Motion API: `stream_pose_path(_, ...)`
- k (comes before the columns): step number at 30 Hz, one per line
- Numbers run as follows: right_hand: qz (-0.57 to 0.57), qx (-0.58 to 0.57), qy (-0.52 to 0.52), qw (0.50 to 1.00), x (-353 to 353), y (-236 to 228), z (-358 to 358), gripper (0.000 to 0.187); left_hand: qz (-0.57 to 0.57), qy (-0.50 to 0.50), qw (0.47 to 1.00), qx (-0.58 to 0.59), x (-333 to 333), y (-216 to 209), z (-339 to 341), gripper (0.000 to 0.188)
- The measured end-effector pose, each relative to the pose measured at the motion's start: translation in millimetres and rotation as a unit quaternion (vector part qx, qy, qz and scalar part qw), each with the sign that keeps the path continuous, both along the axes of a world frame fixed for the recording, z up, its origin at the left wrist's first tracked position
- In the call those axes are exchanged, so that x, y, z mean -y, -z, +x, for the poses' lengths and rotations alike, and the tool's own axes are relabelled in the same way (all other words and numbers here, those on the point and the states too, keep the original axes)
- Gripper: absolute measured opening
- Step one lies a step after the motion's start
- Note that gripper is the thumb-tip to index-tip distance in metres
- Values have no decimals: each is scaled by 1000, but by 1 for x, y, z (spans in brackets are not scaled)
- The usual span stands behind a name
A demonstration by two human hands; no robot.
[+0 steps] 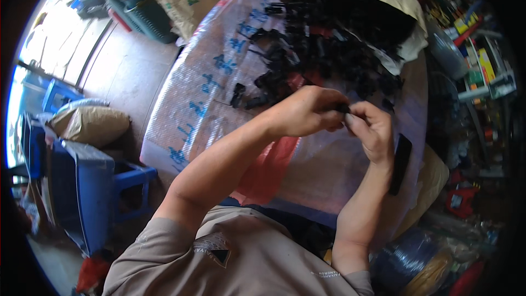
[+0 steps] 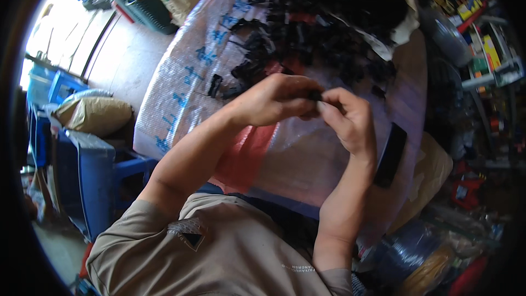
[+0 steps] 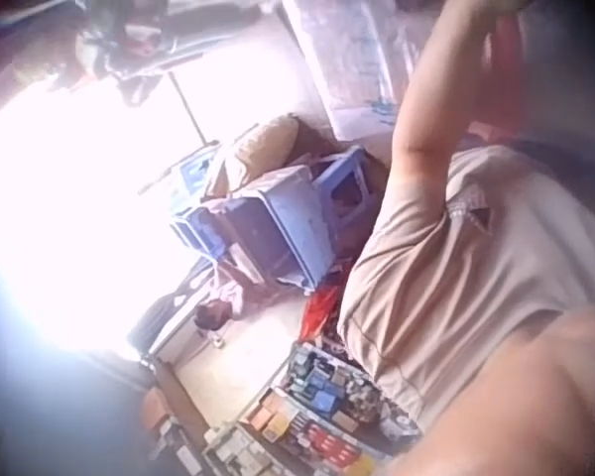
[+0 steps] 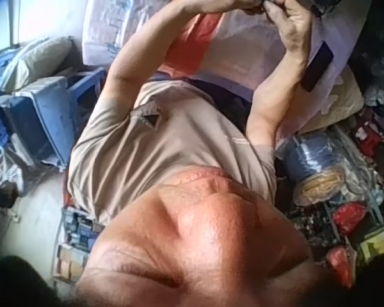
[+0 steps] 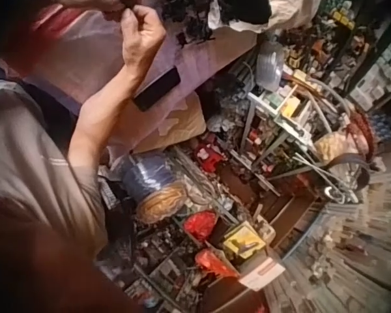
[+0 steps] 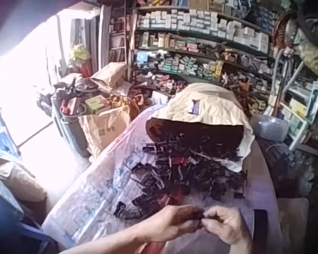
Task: Sorting and inspecting small black plastic components from a large bag on a work table.
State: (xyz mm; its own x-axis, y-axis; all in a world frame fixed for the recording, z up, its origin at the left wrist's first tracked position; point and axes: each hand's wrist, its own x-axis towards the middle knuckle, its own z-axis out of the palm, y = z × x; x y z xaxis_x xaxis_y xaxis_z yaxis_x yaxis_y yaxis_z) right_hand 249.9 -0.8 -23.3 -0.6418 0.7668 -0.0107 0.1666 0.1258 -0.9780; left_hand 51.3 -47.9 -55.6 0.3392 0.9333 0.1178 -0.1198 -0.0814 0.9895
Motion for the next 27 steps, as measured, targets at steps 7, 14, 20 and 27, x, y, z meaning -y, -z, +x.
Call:
stream_pose_path(7,-39,-28,-26,998,-4,-1,0,9,-57,-25,997,43,5,-9,1,25)
stream_pose_path(14,-3,-18,-21,1000,-7,15,-1,7,-54,-43,997,29,-1,1,5,24)
stream_pose_path(20,-7,-34,-12,999,-3,13,-12,5,-62,-104,993,-12,5,-7,7,30)
stream_pose_path(27,31,-57,59,996,-7,20,2,12,146,-321,894,-276,25,-7,-53,22)
